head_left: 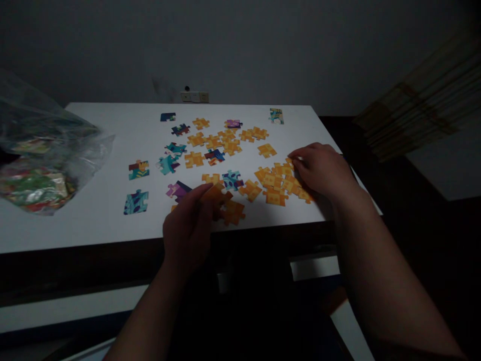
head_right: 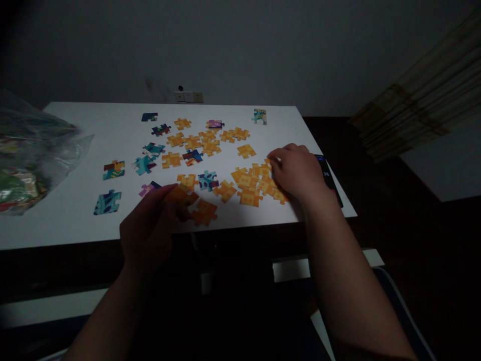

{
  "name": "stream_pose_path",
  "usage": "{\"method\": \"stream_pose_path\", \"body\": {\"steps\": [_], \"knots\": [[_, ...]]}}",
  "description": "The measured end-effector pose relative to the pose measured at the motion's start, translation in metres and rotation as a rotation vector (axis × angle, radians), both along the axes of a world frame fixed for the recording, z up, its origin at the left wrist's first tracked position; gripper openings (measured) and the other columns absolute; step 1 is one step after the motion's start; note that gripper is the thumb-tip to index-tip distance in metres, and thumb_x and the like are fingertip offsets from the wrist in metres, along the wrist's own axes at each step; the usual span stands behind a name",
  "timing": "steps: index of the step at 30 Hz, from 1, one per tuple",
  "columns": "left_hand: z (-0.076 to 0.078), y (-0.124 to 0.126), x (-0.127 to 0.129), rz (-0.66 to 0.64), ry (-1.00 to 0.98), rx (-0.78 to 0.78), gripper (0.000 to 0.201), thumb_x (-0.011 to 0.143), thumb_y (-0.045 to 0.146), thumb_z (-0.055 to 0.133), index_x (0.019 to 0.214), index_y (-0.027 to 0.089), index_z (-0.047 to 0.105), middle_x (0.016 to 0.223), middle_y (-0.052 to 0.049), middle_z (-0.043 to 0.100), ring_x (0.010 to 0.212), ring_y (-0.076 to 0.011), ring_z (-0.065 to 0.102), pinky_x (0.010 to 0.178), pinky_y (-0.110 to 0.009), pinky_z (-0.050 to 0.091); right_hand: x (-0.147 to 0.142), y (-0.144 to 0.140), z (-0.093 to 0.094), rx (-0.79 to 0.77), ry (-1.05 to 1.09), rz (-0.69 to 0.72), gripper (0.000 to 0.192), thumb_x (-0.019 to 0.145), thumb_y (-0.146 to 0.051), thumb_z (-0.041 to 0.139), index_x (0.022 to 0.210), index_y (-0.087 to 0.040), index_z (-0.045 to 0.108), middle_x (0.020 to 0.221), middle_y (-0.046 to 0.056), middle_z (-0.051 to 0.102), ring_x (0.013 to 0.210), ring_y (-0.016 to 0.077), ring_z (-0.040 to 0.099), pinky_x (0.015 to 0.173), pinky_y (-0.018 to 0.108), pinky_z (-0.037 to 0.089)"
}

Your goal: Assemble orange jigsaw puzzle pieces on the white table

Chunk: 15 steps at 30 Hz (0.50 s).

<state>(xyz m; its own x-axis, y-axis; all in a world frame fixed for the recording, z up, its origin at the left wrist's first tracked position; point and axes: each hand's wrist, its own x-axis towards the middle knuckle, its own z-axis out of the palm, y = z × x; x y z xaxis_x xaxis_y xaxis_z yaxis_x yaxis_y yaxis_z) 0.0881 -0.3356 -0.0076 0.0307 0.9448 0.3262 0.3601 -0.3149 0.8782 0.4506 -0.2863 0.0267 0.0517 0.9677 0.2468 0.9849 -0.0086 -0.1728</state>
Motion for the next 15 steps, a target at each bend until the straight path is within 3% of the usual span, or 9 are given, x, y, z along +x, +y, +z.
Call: {"method": "stream_pose_path", "body": {"steps": [3,7,11,15], "knots": [[0.000,0.001,0.000,-0.011,-0.029,0.015,0.033,0.112,0.036,0.065,0.141,0.027,0.079,0.082,0.001,0.083,0.075,-0.0171,0.080,0.074,-0.028,0.065,-0.015,-0.017,0.010,0.137,0.092,-0.055,0.029,0.102,-0.034,0.061,0.114,-0.022,0.085,0.118,0.019,0.080,0.114,0.0413,0.071,0.103,0.064,0.055],[0.005,0.001,0.002,-0.029,-0.062,0.018,0.033,0.113,0.033,0.060,0.140,0.026,0.079,0.079,0.001,0.083,0.074,-0.0167,0.080,0.074,-0.029,0.064,-0.051,-0.052,0.017,0.280,0.284,-0.034,0.027,0.105,-0.037,0.058,0.112,-0.026,0.082,0.109,0.013,0.083,0.103,0.0351,0.077,0.096,0.054,0.060],[0.006,0.001,0.004,-0.013,-0.081,-0.004,0.036,0.112,0.037,0.061,0.141,0.024,0.079,0.080,0.000,0.084,0.075,-0.0195,0.081,0.072,-0.030,0.064,-0.095,-0.076,0.010,0.268,0.469,0.057,0.024,0.105,-0.038,0.061,0.109,-0.028,0.082,0.109,0.009,0.086,0.095,0.0305,0.080,0.085,0.046,0.062],[0.003,0.003,0.005,-0.035,-0.148,-0.026,0.037,0.113,0.036,0.059,0.142,0.024,0.078,0.078,0.000,0.083,0.073,-0.0199,0.081,0.075,-0.033,0.067,-0.131,-0.077,-0.004,0.197,0.678,0.105,0.023,0.104,-0.038,0.062,0.108,-0.027,0.082,0.093,0.005,0.085,0.077,0.0239,0.076,0.073,0.038,0.059]]}}
